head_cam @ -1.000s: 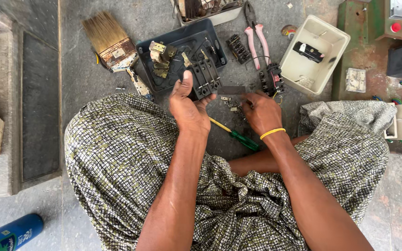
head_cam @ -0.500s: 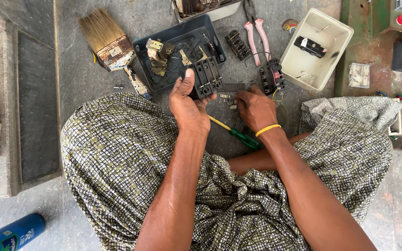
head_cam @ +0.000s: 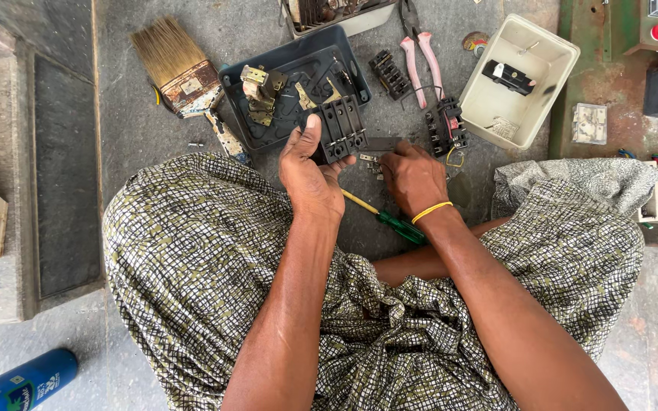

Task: The person disassembles an electrical component by hand and using a screwdriver, removing small screws and internal parts.

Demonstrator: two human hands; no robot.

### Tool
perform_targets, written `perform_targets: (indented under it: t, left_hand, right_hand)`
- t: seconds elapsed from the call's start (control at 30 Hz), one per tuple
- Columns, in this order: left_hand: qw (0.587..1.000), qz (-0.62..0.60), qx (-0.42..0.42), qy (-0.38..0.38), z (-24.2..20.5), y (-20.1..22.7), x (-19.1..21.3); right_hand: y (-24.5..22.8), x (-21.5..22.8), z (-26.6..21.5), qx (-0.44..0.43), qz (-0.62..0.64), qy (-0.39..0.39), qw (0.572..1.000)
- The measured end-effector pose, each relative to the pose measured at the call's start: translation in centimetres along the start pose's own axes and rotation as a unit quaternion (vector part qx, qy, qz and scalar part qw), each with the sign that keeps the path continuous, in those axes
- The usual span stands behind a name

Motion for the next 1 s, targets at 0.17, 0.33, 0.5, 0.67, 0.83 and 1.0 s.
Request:
perform_targets:
  t: [0.17,0.33,0.5,0.67,0.83,1.0]
  left_hand:
    - [1.0,-0.007,0.008,-0.008,-0.1,0.0,-0.2]
    - [0.999,-0.021,0.023,-0.04,-0.5,0.0,-0.3]
    - [0.993,-0.032,0.062,-0.09,-0.6,-0.8,-1.4]
    - [0.987,0.001,0.106,-0.124,-1.4,-2.0,-2.2]
    - [0.98,0.022,0.111,-0.166,-1.9,-2.3,-2.4]
    - [0.978,0.034,0.128,-0.162,-1.9,-2.5,-2.3]
  right_hand:
    - [0.2,-0.6,0.0,0.002,-0.008,0.0,1.0]
    - [1.2,0.4,-1.0,-0.046,0.059,0.059,0.995]
    - [2.4,5.6,-0.8,-0.179,0.366,0.185,0.894]
    - [-2.5,12.5,1.8,-0.101,0.316,0.178,0.926]
    - [-6.3,14.5,4.5,0.004,0.256,0.159,0.953]
    - [-7.8,15.0,5.2,0.07,0.102,0.135,0.983]
Point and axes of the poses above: each hand's wrist, its own z-axis towards the middle knuckle, its own x-axis out of the back of the hand, y = z × x, the point moved 6 cm from there along z, towards the middle knuckle, and after that the axes turned 11 degrees about x, right-handed, at the moved point
